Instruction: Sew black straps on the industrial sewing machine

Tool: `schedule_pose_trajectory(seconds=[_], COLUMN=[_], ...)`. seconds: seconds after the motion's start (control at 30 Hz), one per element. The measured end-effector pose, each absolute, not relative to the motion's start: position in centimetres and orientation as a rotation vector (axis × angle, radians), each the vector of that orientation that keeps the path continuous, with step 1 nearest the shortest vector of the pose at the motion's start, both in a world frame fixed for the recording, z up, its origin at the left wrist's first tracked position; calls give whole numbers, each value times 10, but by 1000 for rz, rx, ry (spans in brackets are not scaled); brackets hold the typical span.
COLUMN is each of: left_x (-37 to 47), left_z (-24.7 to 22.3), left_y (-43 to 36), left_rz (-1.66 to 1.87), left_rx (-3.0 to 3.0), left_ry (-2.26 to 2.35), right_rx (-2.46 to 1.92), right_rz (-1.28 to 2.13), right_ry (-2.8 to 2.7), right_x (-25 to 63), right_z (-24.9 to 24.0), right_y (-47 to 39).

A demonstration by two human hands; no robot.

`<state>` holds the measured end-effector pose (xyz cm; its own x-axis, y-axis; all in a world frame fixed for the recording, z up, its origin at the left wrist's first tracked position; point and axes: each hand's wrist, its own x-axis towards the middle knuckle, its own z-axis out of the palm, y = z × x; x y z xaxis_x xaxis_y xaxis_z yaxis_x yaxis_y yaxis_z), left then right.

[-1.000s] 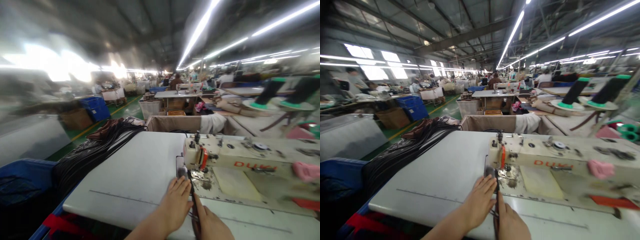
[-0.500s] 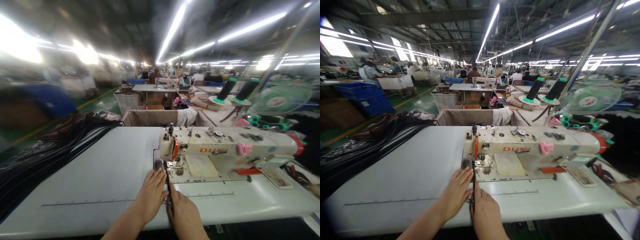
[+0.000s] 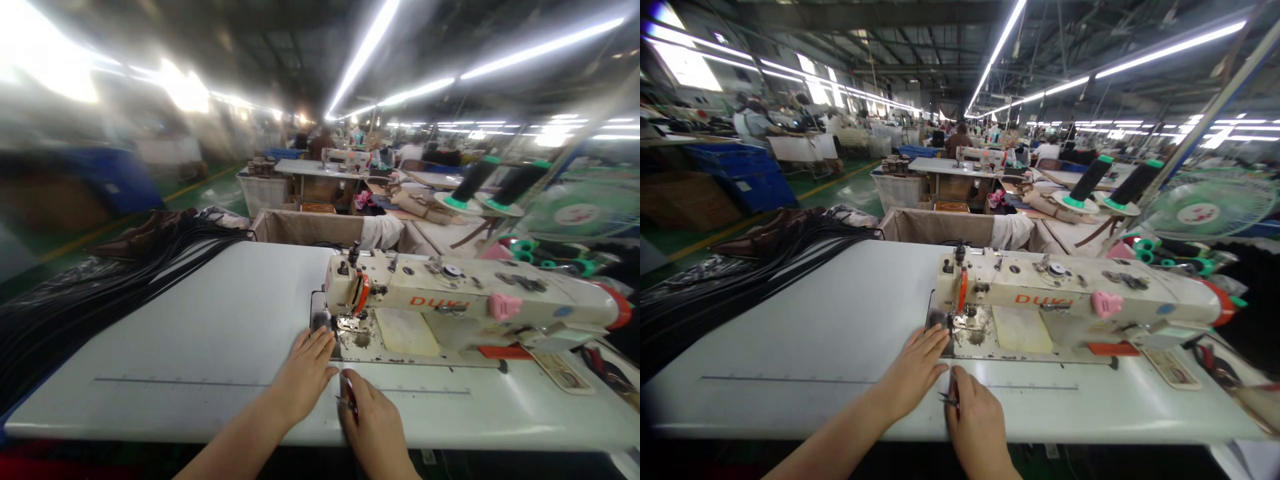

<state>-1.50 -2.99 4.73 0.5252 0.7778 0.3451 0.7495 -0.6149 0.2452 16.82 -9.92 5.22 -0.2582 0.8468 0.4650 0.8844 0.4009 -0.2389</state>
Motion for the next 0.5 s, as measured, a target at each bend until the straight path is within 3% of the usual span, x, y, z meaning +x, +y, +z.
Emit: schedule_pose_trajectory(seconds=[0.3, 0.5], left_x=[-17, -20], left_z=[52, 49], left_y=[-18, 42], left_rz=[682, 785], left_rx=[2479, 2218], left_ry=[1306, 1362], right_rx=[-1380, -1325], right_rz=[-123, -157], right_ry=[-2130, -2120], right_x=[167, 166], right_z=[55, 55], right_y=[-100, -104])
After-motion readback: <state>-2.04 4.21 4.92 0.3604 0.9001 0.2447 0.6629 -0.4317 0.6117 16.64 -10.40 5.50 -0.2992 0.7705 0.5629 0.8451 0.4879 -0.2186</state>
